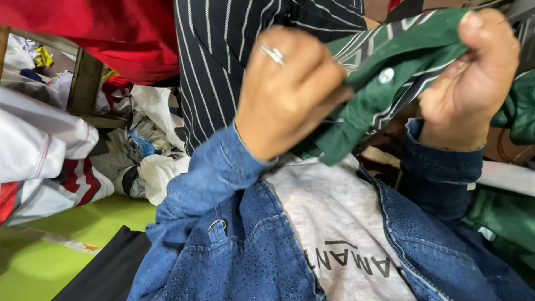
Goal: Hand-finishing a green garment by trimming loose threads with scissors and performing small hand-sewing tasks
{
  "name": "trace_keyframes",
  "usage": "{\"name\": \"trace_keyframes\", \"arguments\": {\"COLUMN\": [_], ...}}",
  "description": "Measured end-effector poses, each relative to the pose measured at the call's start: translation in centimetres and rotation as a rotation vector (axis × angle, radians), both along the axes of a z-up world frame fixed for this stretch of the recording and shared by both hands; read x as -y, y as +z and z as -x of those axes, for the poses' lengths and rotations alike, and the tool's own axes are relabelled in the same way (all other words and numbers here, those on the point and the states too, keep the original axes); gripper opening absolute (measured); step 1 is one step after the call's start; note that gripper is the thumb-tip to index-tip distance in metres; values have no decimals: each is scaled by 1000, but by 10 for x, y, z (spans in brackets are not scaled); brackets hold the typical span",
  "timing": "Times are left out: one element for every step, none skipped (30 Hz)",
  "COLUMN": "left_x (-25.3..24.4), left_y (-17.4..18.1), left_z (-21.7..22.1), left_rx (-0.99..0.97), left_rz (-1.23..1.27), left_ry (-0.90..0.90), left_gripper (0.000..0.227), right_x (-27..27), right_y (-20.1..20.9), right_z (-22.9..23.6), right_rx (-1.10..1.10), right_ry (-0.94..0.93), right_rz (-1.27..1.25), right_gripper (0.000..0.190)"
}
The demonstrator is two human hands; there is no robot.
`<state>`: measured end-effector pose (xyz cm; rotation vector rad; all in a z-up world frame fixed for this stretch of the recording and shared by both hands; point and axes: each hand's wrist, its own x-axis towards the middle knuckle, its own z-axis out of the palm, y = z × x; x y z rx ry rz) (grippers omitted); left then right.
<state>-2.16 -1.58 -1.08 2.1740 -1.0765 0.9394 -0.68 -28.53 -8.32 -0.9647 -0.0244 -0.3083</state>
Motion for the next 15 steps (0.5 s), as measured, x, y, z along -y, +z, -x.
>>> {"name": "trace_keyframes", "arguments": {"left_x": [-1,-2,-3,-4,-4,-5,-3,-2,-1,4,8,12,18,24,30], "left_y": [-8,-15,-22,-22,-22,-22,-18,-14,-10,-16,-22,-27,-43,-58,-74], "left_z": [3,6,8,11,14,17,20,24,28,24,22,20,9,-1,-11], "left_rx": [-3,-94,-182,-183,-228,-274,-274,-336,-398,-399,-410,-420,-421,-530,-641], "left_rz": [-1,-8,-18,-21,-35,-50,-50,-58,-65,-63,9,80,82,208,333], "left_ry": [-1,9,19,18,71,123,122,54,-13,-12,-62,-112,-109,-131,-154], "left_gripper": [37,19,11,11,9,6,6,23,44,44,41,46,46,30,18], "right_x": [1,1,1,-2,-6,-9,-10,-11,-12,-18,-23,-29,-28,-27,-26], "right_y": [5,9,14,13,13,12,13,13,14,17,20,22,15,7,-2], "right_z": [-1,-2,-4,-2,0,2,4,7,9,9,11,12,3,-6,-13], "right_rx": [-3,-67,-129,-129,-62,6,6,0,-6,-7,-13,-18,-19,42,101], "right_ry": [-1,-32,-63,-64,-43,-24,-25,-24,-20,-19,33,86,89,90,90], "right_rz": [-1,-66,-134,-136,-73,-10,-9,83,175,176,213,249,250,332,412], "right_gripper": [37,28,19,19,27,35,35,31,26,26,27,28,28,37,46]}}
